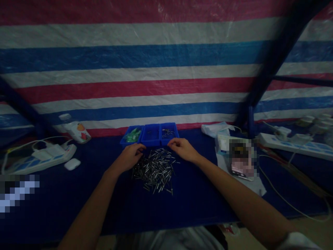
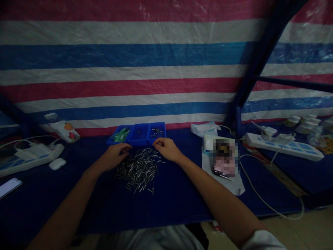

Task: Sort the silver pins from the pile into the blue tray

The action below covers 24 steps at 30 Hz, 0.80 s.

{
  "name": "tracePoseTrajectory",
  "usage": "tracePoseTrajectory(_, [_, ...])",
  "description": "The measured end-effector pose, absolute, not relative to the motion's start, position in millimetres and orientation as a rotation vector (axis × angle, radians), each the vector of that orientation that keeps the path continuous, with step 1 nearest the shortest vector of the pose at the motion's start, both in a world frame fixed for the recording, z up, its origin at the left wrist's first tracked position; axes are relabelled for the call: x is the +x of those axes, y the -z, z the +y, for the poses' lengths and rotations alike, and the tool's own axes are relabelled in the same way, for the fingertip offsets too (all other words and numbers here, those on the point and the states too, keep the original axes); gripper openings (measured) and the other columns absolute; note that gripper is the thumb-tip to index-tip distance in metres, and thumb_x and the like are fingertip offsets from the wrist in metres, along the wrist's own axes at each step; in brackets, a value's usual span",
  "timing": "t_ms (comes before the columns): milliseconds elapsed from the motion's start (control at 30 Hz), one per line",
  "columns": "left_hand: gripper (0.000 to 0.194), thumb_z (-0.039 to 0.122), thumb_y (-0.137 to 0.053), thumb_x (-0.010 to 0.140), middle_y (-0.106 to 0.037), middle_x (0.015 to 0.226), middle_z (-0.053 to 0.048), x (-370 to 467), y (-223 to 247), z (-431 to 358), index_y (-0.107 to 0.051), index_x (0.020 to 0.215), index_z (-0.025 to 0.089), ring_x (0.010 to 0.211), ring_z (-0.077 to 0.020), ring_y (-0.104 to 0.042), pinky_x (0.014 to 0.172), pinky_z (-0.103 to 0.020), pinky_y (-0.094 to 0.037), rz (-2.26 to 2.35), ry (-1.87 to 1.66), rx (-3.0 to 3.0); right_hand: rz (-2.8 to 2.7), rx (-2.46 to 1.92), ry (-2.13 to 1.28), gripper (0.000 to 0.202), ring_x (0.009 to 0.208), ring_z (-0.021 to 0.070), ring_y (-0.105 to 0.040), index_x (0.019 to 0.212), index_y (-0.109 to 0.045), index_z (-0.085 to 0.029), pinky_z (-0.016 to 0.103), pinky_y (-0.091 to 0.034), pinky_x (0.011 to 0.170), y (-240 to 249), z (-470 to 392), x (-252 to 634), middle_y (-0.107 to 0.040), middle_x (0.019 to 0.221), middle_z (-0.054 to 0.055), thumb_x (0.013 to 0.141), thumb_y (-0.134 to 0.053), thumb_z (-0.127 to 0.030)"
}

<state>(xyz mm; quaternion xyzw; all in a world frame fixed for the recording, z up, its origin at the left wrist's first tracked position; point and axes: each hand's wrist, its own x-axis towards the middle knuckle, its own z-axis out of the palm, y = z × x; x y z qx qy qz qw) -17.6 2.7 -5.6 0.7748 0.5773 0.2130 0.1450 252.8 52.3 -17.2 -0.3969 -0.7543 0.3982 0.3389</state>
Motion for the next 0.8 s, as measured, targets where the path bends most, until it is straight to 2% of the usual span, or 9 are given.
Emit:
tracePoseTrajectory(133, [0.031,0.013,-0.054,0.075,-0.072,0.101,-0.007,-34.0,-0.2,0.3,-0.067,0.103,0.018,0.086,-0.0201,-0.069,0.074,-0.031,-0.054,1.621,-0.637,2.138,-2.284,-0.948,-1.134,0.02,0.053,0.0079,-0.045,0.087,-0.072,-0.014,0.023,-0.032,0.053,10.4,39.6,254.7,-0.057,0.061,-0.002,0.076,-0.057,-0.021])
tracePoseTrajectory(267, [0.027,0.018,-0.056,0.076,-0.072,0.094,-0.006,-42.2,-5.3,-2.3,-0.068,0.1,0.018,0.083,-0.0199,-0.069,0.074,-0.031,-0.054,1.669,-0.658,2.099,-2.582,-0.974,-0.91,0.019,0.061,0.0105,-0.053,0.085,-0.073,-0.018,0.024,-0.034,0.058,3.4,26.4,254.4,-0.064,0.07,0.0,0.071,-0.062,-0.025])
tracePoseTrajectory(367, [0.025,0.029,-0.058,0.077,-0.071,0.09,-0.007,-48.1,-8.0,-5.7,-0.066,0.097,0.017,0.073,-0.0203,-0.068,0.062,-0.03,-0.053,1.764,-0.515,1.987,-2.681,-1.077,-0.697,0.022,0.067,0.0131,-0.057,0.089,-0.073,-0.022,0.025,-0.033,0.058,0.2,20.6,252.6,-0.067,0.076,0.001,0.071,-0.064,-0.031])
tracePoseTrajectory(467, [0.038,0.04,-0.061,0.074,-0.07,0.091,-0.008,-54.8,-9.7,-9.9,-0.062,0.103,0.015,0.063,-0.0198,-0.065,0.049,-0.029,-0.051,1.796,-0.346,1.819,-2.696,-1.106,-0.607,0.023,0.068,0.0135,-0.058,0.092,-0.071,-0.022,0.025,-0.032,0.057,0.5,19.0,250.5,-0.069,0.08,0.001,0.074,-0.061,-0.033])
tracePoseTrajectory(633, [0.049,0.039,-0.063,0.071,-0.066,0.104,-0.011,-54.8,-9.6,-12.0,-0.056,0.113,0.015,0.076,-0.0216,-0.066,0.056,-0.03,-0.054,1.629,-0.325,1.728,-2.711,-1.116,-0.484,0.021,0.067,0.0135,-0.057,0.09,-0.071,-0.022,0.025,-0.028,0.056,5.2,20.2,247.6,-0.069,0.079,0.002,0.077,-0.057,-0.03])
tracePoseTrajectory(800, [0.04,0.03,-0.06,0.071,-0.066,0.099,-0.009,-40.8,-5.8,-9.2,-0.058,0.108,0.015,0.083,-0.0214,-0.065,0.067,-0.031,-0.053,1.543,-0.388,1.847,-2.725,-1.113,-0.43,0.019,0.062,0.0117,-0.052,0.086,-0.072,-0.023,0.025,-0.024,0.055,6.4,19.0,245.5,-0.066,0.072,0.001,0.077,-0.055,-0.028])
